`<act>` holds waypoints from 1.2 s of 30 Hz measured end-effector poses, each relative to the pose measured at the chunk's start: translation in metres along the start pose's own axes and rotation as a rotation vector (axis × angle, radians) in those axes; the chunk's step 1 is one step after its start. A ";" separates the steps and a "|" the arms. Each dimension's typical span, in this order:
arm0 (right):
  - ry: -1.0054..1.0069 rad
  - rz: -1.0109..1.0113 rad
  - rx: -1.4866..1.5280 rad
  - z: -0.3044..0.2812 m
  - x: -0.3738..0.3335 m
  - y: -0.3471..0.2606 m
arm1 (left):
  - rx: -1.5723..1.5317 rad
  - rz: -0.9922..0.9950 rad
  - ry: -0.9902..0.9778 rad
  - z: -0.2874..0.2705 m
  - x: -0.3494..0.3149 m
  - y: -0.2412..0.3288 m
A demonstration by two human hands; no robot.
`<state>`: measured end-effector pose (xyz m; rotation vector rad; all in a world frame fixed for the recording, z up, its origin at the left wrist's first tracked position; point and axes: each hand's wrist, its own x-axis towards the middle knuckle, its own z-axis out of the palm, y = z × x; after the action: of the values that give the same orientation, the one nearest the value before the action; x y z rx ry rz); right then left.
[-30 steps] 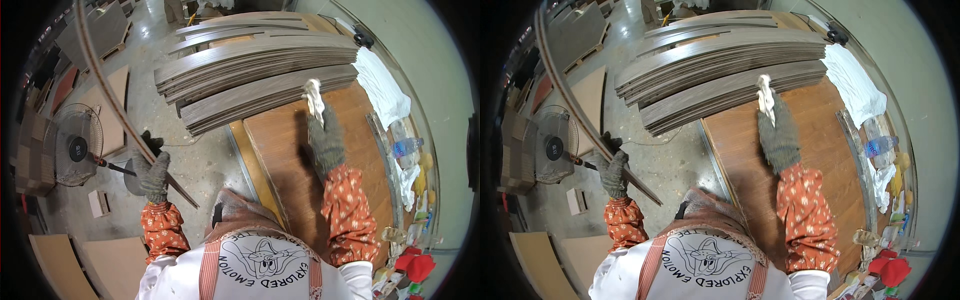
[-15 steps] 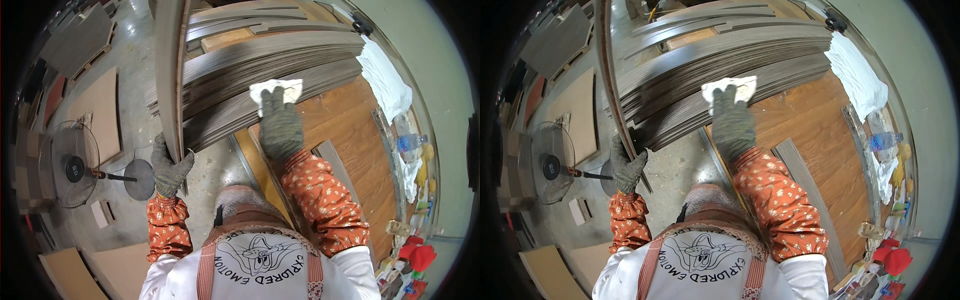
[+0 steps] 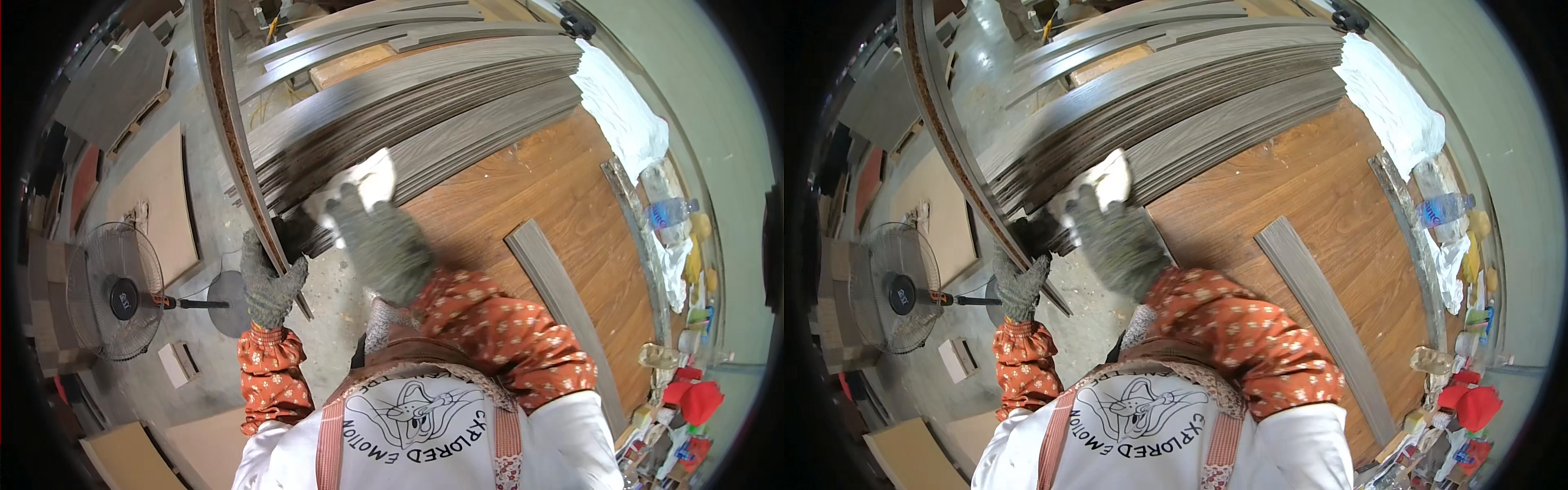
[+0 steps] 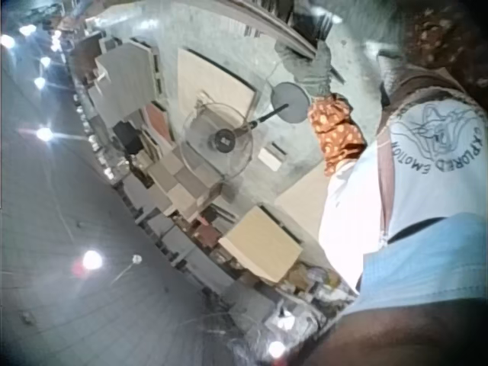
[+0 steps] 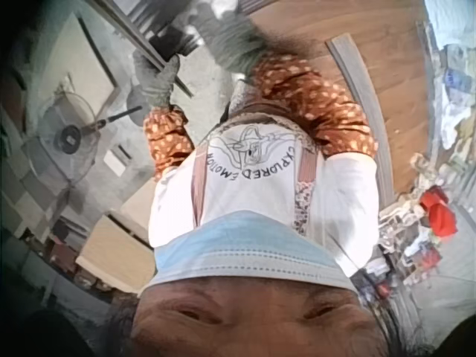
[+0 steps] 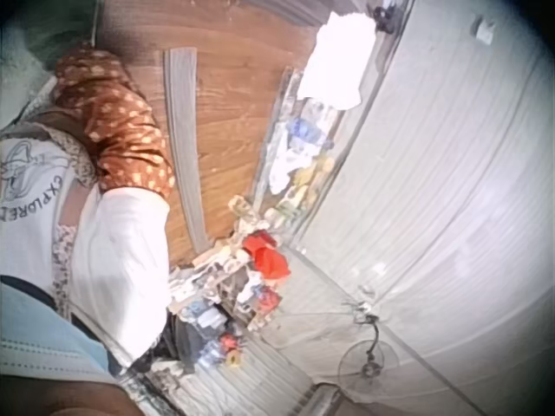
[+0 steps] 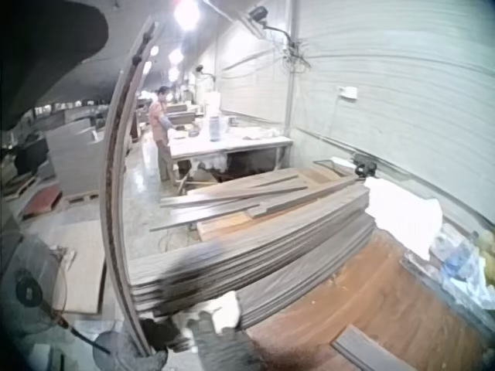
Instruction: The person is wiping and polishing wooden planks with a cloth and sponge on a workbench in a furniture factory.
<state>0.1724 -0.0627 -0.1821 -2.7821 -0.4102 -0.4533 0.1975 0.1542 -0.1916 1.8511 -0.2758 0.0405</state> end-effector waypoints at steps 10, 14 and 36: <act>-0.105 0.295 0.107 -0.024 -0.003 0.017 | 0.085 0.125 0.017 0.005 0.001 -0.002; -0.108 -0.162 -0.078 0.003 -0.001 -0.035 | -0.205 0.055 -0.055 0.001 0.000 -0.012; 0.074 -0.118 -0.128 -0.040 -0.126 0.060 | 0.467 0.199 -0.165 0.016 0.006 0.068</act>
<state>0.0670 -0.1598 -0.2035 -2.8633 -0.5481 -0.6291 0.1875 0.1199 -0.1311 2.2873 -0.6064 0.0962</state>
